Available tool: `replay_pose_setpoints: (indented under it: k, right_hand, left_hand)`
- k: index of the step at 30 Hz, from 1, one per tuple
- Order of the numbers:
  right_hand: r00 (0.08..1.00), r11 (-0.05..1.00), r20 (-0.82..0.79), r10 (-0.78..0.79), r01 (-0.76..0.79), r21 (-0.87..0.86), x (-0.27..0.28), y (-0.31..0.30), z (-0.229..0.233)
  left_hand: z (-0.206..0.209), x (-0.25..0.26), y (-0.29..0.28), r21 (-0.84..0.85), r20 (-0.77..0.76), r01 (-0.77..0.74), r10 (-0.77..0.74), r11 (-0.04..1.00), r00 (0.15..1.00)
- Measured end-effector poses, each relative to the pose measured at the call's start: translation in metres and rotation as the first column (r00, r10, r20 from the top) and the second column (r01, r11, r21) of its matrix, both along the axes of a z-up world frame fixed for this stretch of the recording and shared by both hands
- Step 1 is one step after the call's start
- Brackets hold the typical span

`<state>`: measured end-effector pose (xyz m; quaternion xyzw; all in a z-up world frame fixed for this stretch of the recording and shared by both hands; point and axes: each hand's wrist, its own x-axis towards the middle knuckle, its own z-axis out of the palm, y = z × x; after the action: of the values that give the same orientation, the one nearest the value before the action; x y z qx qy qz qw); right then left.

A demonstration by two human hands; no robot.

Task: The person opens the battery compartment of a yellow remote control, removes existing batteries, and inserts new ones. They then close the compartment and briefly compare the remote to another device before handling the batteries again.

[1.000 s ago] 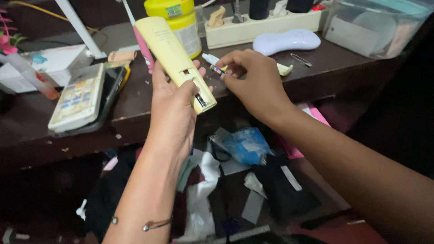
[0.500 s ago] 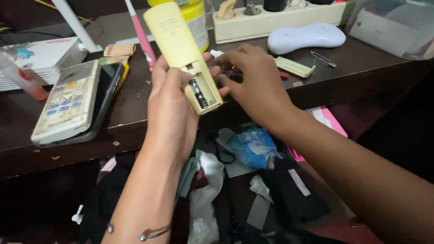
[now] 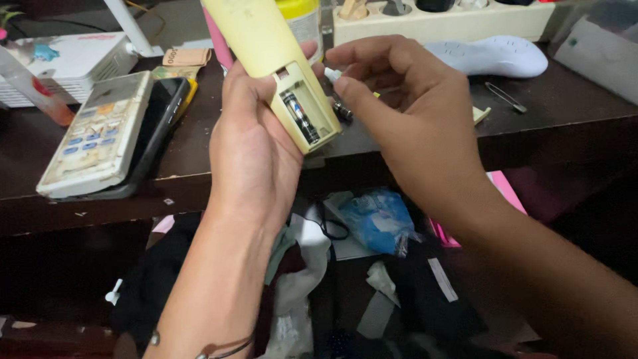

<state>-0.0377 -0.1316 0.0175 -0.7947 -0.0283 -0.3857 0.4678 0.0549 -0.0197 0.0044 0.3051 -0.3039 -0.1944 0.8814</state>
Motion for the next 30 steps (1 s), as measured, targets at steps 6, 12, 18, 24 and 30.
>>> replay_pose_setpoints:
  k: [6, 12, 18, 24, 30]
  right_hand:
    - [0.995, 0.990, -0.023, 0.098, -0.095, 0.108, 0.005, 0.005, -0.002]
    - [0.948, 0.825, -0.158, 0.274, -0.147, 0.546, 0.020, 0.016, -0.001]
    - [0.941, 0.766, -0.160, 0.298, -0.136, 0.628, 0.028, 0.012, 0.005]
    - [0.976, 0.798, -0.095, 0.196, -0.103, 0.594, 0.034, -0.010, 0.006]
    - [0.981, 0.827, 0.025, 0.192, -0.176, 0.534, 0.038, -0.030, 0.006]
  left_hand:
    - [0.003, 0.001, -0.003, -0.055, -0.004, 0.028, -0.028, 0.998, 1.000]
    - [0.001, 0.000, -0.001, -0.035, 0.026, -0.039, 0.040, 0.999, 0.999]
    - [-0.006, 0.008, 0.003, 0.033, 0.073, -0.103, 0.100, 0.994, 0.992]
    - [-0.002, 0.012, 0.022, 0.048, 0.047, -0.096, 0.093, 0.994, 0.995]
    - [0.006, 0.008, 0.043, 0.099, 0.053, -0.027, 0.022, 0.995, 0.998]
